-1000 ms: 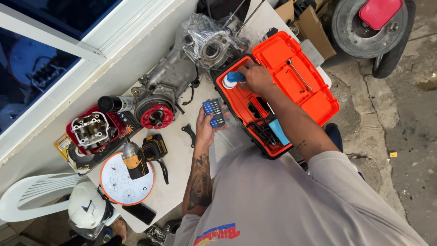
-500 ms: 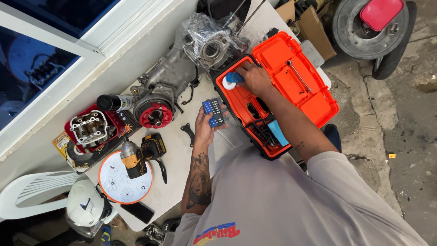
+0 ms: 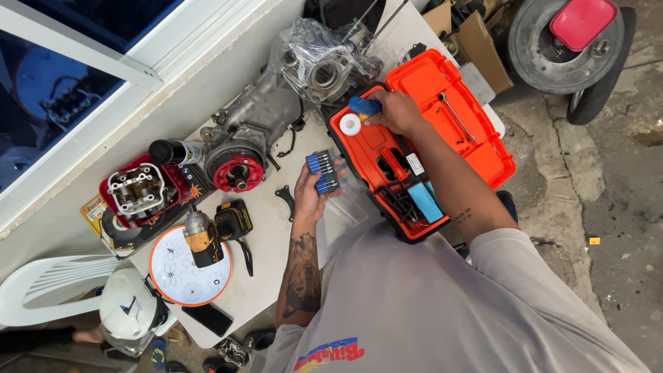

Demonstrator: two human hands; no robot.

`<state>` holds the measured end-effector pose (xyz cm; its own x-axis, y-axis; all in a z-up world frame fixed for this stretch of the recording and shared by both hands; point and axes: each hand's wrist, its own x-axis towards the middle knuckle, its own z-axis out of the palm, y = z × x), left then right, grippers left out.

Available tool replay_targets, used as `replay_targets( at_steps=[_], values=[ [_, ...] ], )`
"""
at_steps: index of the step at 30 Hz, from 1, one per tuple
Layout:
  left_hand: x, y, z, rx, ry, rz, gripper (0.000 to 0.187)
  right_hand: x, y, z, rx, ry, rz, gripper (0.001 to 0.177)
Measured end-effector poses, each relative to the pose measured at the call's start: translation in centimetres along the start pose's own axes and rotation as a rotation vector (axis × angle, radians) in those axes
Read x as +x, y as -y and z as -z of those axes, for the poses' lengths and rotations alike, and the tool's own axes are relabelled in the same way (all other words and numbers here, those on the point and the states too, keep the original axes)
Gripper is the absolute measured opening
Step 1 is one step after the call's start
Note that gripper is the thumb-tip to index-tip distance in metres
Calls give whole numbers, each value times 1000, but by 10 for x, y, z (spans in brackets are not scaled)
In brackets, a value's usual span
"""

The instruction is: The recorder organizes mechanical bits and tools inside an orange toolbox near scooter engine parts.

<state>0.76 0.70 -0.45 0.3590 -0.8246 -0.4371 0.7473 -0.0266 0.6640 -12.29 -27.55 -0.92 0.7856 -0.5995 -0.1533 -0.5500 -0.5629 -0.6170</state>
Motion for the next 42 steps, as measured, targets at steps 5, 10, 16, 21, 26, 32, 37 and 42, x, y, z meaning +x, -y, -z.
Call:
replay_targets(
  at_steps=[5,10,16,21,26,32,37,42],
  values=[
    [-2,0,3,-9,-4,-3,47,-5,12,16,-69,87,32,61],
    [-2,0,7,-10,-5,-4,46,-24,41,27,-305,116,82,54],
    [-2,2,10,-16,-6,-23,46,-33,27,26,-58,-119,87,40],
    [-1,2,7,-32,3,-32,46,-47,20,16,-247,-94,262,33],
    [-5,5,5,-34,10,-30,46,-56,7,-11,-388,-90,358,43],
    [-8,5,1,-37,9,-28,45,-61,25,-2,-420,-38,345,41],
    [-8,4,0,-23,3,-21,45,-61,19,-4,-386,-165,382,39],
    [-8,5,6,-28,0,-22,45,-56,31,3,-16,-218,166,51]
  ],
)
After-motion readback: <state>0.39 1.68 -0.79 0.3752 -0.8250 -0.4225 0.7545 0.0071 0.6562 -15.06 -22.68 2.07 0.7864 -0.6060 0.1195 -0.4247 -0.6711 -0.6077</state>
